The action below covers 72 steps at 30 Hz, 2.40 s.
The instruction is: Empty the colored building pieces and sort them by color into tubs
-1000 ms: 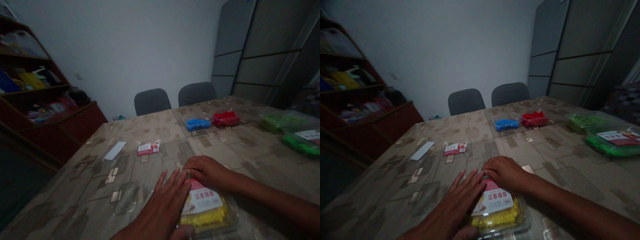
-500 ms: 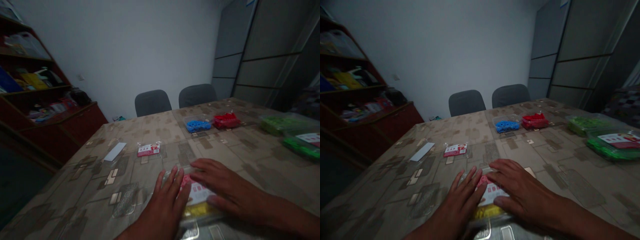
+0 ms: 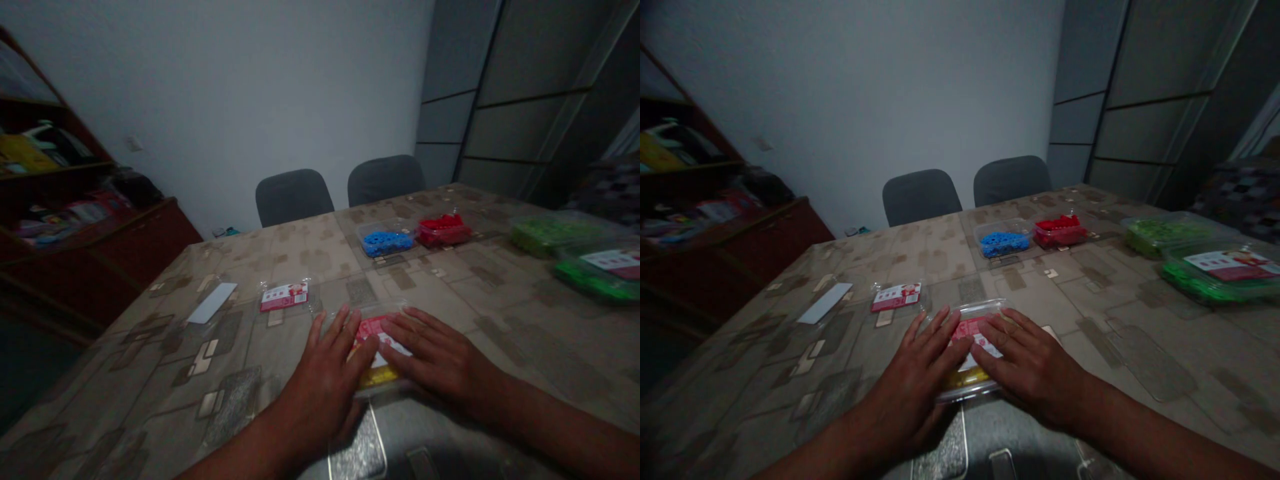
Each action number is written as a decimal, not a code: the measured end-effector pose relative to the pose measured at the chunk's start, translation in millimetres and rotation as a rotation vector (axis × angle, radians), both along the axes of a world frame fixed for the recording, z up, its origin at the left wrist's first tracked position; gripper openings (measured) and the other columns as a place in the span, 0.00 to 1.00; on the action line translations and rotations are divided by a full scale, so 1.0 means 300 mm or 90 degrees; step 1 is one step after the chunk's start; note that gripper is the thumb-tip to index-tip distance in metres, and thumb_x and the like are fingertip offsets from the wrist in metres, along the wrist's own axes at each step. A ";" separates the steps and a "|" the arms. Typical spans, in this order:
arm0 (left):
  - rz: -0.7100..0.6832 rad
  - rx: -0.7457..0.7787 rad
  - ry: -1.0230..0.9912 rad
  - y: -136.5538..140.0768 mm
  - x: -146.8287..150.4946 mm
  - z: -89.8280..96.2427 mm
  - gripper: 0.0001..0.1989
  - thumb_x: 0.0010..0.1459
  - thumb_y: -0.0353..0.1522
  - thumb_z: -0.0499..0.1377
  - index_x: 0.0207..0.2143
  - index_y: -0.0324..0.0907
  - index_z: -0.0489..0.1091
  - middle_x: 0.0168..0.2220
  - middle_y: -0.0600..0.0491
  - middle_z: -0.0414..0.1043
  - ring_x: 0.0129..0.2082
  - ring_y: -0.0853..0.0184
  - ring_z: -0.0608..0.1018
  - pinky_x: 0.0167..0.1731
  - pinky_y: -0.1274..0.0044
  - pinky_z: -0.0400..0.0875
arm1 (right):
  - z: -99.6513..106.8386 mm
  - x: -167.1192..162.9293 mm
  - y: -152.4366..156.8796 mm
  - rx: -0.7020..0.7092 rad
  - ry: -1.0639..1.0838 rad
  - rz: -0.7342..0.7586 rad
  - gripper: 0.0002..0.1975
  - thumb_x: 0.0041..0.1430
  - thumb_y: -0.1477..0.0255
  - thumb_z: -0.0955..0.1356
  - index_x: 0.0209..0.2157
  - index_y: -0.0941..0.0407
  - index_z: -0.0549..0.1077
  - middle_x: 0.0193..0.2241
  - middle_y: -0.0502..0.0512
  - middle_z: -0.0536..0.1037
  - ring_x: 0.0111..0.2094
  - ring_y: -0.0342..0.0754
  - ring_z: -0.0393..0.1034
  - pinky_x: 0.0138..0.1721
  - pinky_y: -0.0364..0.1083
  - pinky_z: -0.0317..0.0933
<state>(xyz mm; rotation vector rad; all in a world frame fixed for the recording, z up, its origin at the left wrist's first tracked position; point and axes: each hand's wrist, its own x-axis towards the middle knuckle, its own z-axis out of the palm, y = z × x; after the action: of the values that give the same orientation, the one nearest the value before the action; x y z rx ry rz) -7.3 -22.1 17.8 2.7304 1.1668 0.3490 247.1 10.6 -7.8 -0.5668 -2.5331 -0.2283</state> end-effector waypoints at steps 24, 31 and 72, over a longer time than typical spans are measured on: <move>-0.109 -0.264 -0.204 0.233 -0.097 0.149 0.23 0.64 0.38 0.54 0.61 0.53 0.61 0.59 0.51 0.69 0.56 0.56 0.72 0.54 0.68 0.65 | 0.186 -0.050 0.146 -0.200 -0.026 -0.010 0.15 0.69 0.67 0.59 0.45 0.55 0.75 0.38 0.59 0.82 0.37 0.49 0.76 0.38 0.48 0.69; -0.101 -0.290 -0.210 0.226 -0.104 0.147 0.20 0.62 0.36 0.55 0.57 0.50 0.64 0.60 0.50 0.67 0.56 0.55 0.71 0.55 0.68 0.63 | 0.186 -0.048 0.135 -0.198 -0.054 -0.018 0.16 0.69 0.68 0.58 0.46 0.59 0.73 0.43 0.64 0.80 0.40 0.55 0.76 0.40 0.54 0.69; 0.323 -0.267 -0.558 -0.036 -0.109 0.016 0.21 0.62 0.43 0.56 0.57 0.56 0.64 0.60 0.48 0.64 0.59 0.50 0.66 0.55 0.59 0.62 | 0.095 0.004 0.039 -0.776 0.433 -0.241 0.25 0.64 0.53 0.59 0.52 0.56 0.70 0.41 0.62 0.79 0.42 0.57 0.76 0.41 0.56 0.71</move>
<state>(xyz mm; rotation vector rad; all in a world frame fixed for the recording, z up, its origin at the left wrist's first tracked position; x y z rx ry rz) -40.0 -33.0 22.5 1.5817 1.3871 1.0711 248.3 22.3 20.7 -1.2724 -1.6283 1.2354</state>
